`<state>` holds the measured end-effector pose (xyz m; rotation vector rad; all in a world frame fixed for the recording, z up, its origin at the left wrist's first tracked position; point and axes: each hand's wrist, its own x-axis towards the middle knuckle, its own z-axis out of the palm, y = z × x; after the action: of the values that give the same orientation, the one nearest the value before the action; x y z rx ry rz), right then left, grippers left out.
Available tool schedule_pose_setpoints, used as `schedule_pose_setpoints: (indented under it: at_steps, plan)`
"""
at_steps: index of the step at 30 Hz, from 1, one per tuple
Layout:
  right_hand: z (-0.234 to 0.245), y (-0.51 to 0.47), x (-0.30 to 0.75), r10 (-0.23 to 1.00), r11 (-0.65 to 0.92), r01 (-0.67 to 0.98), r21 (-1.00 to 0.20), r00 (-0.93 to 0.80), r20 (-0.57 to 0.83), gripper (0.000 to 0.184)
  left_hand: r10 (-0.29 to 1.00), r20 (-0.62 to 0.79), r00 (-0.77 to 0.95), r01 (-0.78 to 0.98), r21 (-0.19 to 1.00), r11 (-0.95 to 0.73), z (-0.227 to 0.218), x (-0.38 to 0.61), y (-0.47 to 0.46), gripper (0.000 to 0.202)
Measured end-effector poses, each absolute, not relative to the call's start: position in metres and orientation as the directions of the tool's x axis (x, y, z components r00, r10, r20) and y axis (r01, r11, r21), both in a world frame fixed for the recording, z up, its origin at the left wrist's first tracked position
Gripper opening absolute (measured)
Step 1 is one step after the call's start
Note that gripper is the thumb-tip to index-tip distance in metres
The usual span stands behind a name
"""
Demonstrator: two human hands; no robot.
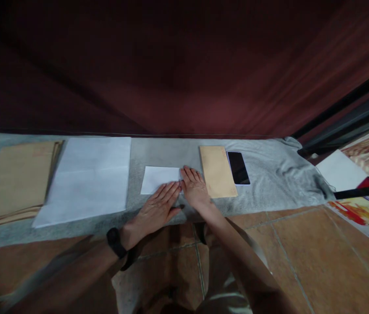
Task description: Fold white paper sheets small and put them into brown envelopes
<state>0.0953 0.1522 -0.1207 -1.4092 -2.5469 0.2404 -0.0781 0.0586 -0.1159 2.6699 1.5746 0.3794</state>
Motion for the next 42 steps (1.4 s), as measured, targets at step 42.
schedule_pose_setpoints:
  at_steps: [42]
  plan:
    - [-0.12,0.176,0.059,0.713,0.672,0.691,-0.266,-0.701,-0.017,0.055,0.902,0.18,0.393,0.882,0.204,-0.425,-0.11,-0.059,0.034,0.056]
